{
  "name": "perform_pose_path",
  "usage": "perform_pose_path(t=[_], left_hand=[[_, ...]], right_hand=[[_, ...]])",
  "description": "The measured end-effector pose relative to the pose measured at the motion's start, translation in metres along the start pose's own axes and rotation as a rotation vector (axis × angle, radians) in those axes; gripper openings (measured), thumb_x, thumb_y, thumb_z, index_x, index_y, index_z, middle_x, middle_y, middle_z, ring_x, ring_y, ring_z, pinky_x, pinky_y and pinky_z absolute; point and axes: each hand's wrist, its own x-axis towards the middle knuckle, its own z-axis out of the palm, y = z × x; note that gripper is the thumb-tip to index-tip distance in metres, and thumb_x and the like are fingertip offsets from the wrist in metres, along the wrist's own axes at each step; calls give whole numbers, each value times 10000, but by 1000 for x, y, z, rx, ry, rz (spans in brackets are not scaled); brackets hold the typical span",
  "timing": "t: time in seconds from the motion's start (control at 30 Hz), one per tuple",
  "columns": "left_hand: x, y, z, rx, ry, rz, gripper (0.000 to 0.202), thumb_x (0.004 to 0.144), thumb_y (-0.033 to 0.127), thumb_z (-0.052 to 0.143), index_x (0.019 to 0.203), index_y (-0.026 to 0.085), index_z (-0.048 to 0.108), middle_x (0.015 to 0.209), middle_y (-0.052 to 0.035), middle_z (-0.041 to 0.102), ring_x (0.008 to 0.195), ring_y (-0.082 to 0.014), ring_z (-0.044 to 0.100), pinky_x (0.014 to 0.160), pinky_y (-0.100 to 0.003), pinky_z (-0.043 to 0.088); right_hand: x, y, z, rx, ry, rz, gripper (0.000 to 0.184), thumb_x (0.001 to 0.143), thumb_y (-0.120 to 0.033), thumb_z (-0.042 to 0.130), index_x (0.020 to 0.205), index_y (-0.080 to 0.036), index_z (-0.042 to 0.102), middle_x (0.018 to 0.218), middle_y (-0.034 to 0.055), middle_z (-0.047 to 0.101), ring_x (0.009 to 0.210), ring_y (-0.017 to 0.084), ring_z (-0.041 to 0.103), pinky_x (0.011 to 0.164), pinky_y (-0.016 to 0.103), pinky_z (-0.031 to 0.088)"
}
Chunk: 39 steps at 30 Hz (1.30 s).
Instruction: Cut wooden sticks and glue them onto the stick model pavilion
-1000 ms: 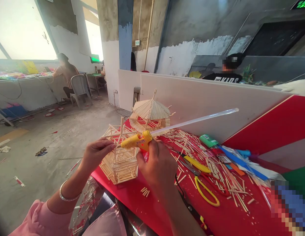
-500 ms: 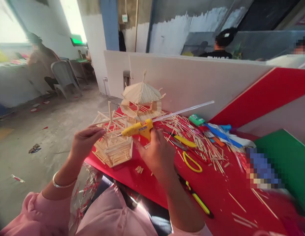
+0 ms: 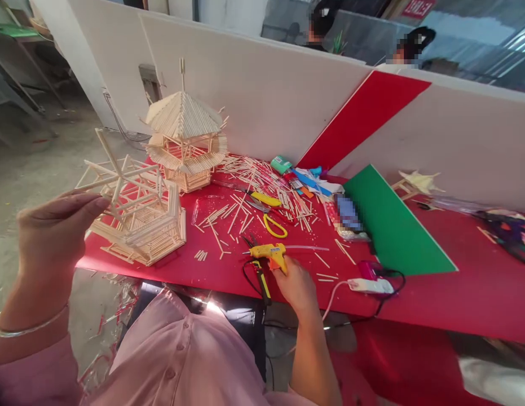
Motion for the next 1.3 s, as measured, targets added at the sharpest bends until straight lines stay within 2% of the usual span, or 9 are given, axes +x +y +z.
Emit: perform_pose_path(t=[0.23,0.53,0.6,0.7,0.8,0.9,1.0,1.13,1.3], left_hand=[[1,0,0,-6,12,-8,146,639,155,820,759,236,798,760,7,757,740,-113,672,668,-227,526],[0,-1,-1,-19,-8,13,154,649,165,821,773,256,802,768,13,755,739,-106,671,652,-208,515],[2,-3,-1,-13,-9,19,146,651,174,822,773,252,803,758,13,750,734,-110,664,653,-218,514],[4,-4,-2,2,-26,50,123,672,163,804,767,241,801,755,8,744,731,-119,654,667,-238,521],[6,-7,-4,7,-123,76,83,726,170,760,751,239,797,751,-3,736,743,-129,649,687,-260,529],[7,-12,-6,6,-178,86,45,756,244,749,755,236,793,747,-21,722,707,-143,637,646,-291,529],[7,-13,-7,-1,-187,86,51,773,274,749,778,247,792,745,-24,710,708,-143,623,655,-305,523],[6,-10,-7,-48,-198,78,39,771,263,753,761,249,789,717,-17,690,698,-139,605,638,-295,505],[8,-10,-8,-55,-210,68,59,761,281,768,763,228,794,697,-22,670,679,-140,589,616,-285,489]], right_hand=[[7,-5,10,-77,22,1,299,909,-283,497,1162,-157,593,1141,137,653,965,248,649,676,286,399],[10,-6,9,-158,24,-89,407,908,-237,461,1290,-120,540,1116,153,641,1054,274,601,798,336,445],[5,-10,2,-223,85,-89,421,884,-246,496,1282,-124,556,1109,164,646,1025,305,601,786,380,457],[-1,-25,-11,-215,276,-175,420,846,-239,530,1255,-152,580,1153,163,638,1028,326,597,798,424,474],[-3,-57,-25,16,468,-379,357,886,-266,484,1201,-151,606,1122,165,657,1030,317,613,849,444,492],[-8,-108,-42,327,531,-620,287,918,-276,504,1182,-247,614,1078,88,686,1005,260,637,914,414,494],[-17,-166,-58,563,524,-881,302,911,-179,534,1188,-275,603,1060,49,685,980,211,643,895,366,511],[-12,-231,-67,741,423,-1109,413,900,-91,492,1261,-277,569,1095,57,625,1038,201,601,895,363,520],[6,-271,-62,749,454,-1198,576,826,2,420,1334,-246,537,1125,93,560,1054,223,564,889,393,520]])
